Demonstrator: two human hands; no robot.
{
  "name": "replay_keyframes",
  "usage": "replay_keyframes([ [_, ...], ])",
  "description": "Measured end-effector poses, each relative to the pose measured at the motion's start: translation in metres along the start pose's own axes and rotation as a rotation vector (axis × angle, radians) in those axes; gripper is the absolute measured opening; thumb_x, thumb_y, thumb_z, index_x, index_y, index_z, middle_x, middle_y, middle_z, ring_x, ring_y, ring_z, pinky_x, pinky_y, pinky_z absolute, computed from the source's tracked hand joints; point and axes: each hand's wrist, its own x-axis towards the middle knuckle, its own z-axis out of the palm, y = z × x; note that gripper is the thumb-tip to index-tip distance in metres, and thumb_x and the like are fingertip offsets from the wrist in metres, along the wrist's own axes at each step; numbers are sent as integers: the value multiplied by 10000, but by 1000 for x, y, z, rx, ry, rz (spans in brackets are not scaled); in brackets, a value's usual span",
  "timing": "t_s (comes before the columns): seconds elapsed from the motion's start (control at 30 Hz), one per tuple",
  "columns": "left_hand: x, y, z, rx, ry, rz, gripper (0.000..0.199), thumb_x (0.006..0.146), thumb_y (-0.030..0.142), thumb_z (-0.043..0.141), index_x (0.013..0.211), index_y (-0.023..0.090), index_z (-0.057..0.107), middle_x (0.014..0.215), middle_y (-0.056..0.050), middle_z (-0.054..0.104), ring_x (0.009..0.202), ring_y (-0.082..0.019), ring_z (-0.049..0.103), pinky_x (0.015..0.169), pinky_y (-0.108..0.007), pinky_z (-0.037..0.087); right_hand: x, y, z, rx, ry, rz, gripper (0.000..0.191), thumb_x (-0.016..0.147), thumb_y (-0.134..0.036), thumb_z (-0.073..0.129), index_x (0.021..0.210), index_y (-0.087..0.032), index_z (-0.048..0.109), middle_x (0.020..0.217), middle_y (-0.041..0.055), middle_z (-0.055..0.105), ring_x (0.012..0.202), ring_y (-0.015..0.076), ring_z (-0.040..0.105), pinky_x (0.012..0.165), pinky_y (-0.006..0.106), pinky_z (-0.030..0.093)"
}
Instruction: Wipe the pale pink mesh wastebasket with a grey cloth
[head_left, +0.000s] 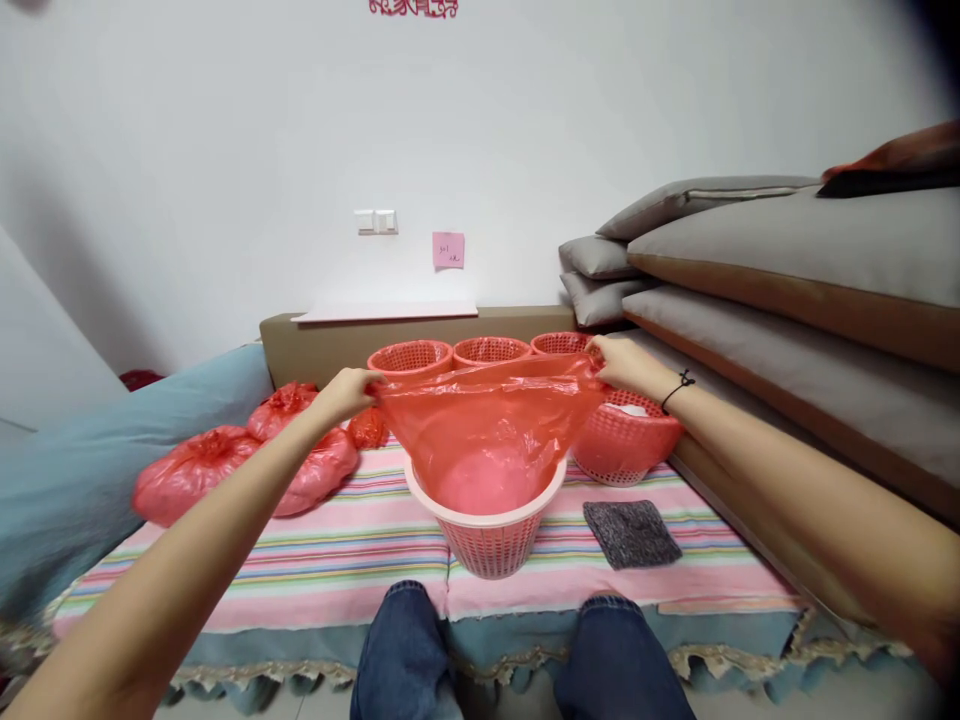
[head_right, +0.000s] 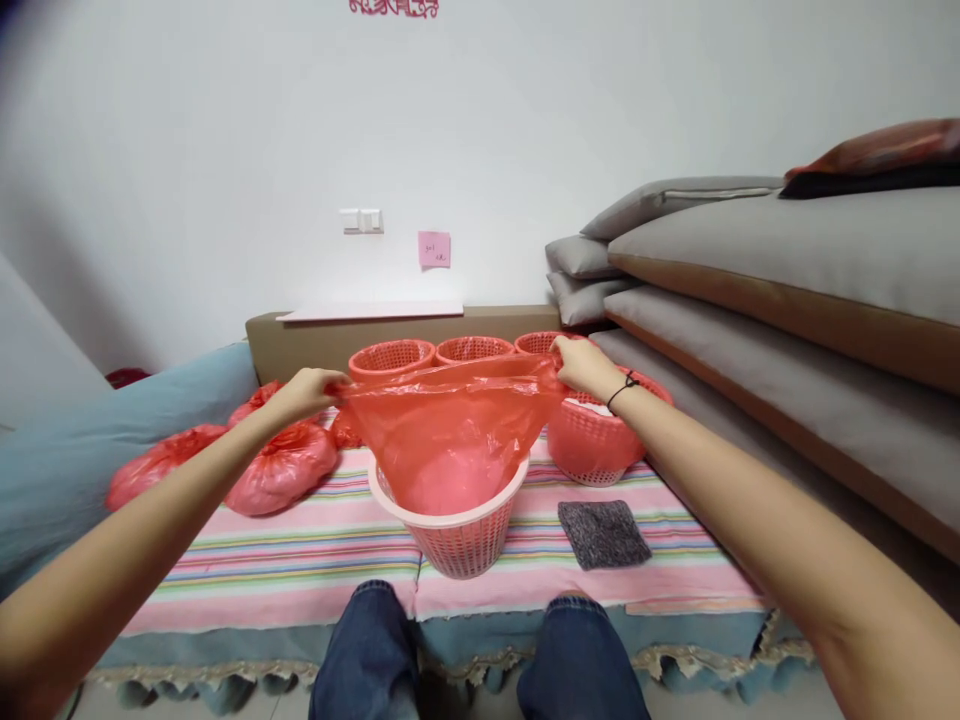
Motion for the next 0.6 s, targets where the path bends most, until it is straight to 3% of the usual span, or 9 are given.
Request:
replay_keyframes([
  [0.07, 6, -5, -7, 27, 68, -47, 81, 598, 296, 738, 645, 230, 735, 655, -43, 722, 732, -278, 696, 764, -344, 513, 2, 17, -21, 123, 34, 48, 466, 668, -20, 653, 1116, -149, 645, 955, 95, 760, 752, 234, 704, 643, 295, 526],
  [0.13, 7, -18, -16, -25, 164, -130, 69, 609, 297, 731, 614, 228, 725, 640, -40, 717, 713, -272, 697, 741, -333, 515, 1, 38, -43, 229, 126, 92, 447, 677, -36, 680, 1110, -144, 648, 953, 102, 757, 703, 215, 696, 628, 303, 547],
  [0.23, -3, -45, -19, -292, 369, -276, 165, 639, 349, 749, 710, 202, 717, 701, -51, 721, 752, -258, 701, 731, -326, 542, -7, 62, -56, 387, 287, 96, 333, 788, -251, 721, 1101, -153, 663, 1016, 139, 744, 736, 229, 708, 672, 361, 591],
  [0.33, -21, -67, -2, -732, 503, -364, 358, 704, 419, 756, 963, 185, 682, 990, -95, 741, 913, -238, 710, 792, -342, 573, -24, 60, -33, 534, 196, -25, 544, 798, -531, 722, 1224, -203, 636, 1230, 150, 691, 1017, 316, 705, 866, 471, 604],
  [0.4, -33, -70, 18, -892, 411, -359, 531, 698, 416, 800, 1157, 217, 622, 1282, -131, 662, 1071, -245, 684, 877, -377, 572, -38, 47, -8, 512, 84, -165, 807, 734, -609, 757, 1409, -244, 509, 1448, 146, 554, 1281, 374, 569, 1043, 535, 514],
  [0.47, -42, -64, 40, -893, 275, -331, 735, 632, 341, 871, 1289, 251, 554, 1447, -158, 551, 1206, -278, 629, 972, -415, 542, -50, 29, 15, 401, 105, -261, 984, 715, -627, 771, 1524, -256, 351, 1602, 155, 345, 1445, 397, 370, 1144, 579, 397],
  [0.53, -44, -51, 61, -872, 207, -219, 883, 575, 279, 909, 1362, 255, 509, 1495, -170, 504, 1325, -312, 544, 1056, -444, 492, -55, 13, 28, 243, 157, -379, 874, 778, -606, 731, 1507, -272, 382, 1666, 131, 186, 1513, 384, 219, 1192, 588, 307],
  [0.6, -39, -36, 75, -866, 241, -115, 908, 550, 254, 915, 1367, 243, 519, 1474, -159, 531, 1342, -329, 526, 1080, -465, 470, -51, 1, 31, 66, 197, -479, 587, 855, -556, 673, 1354, -265, 564, 1671, 105, 182, 1530, 379, 152, 1210, 602, 241],
])
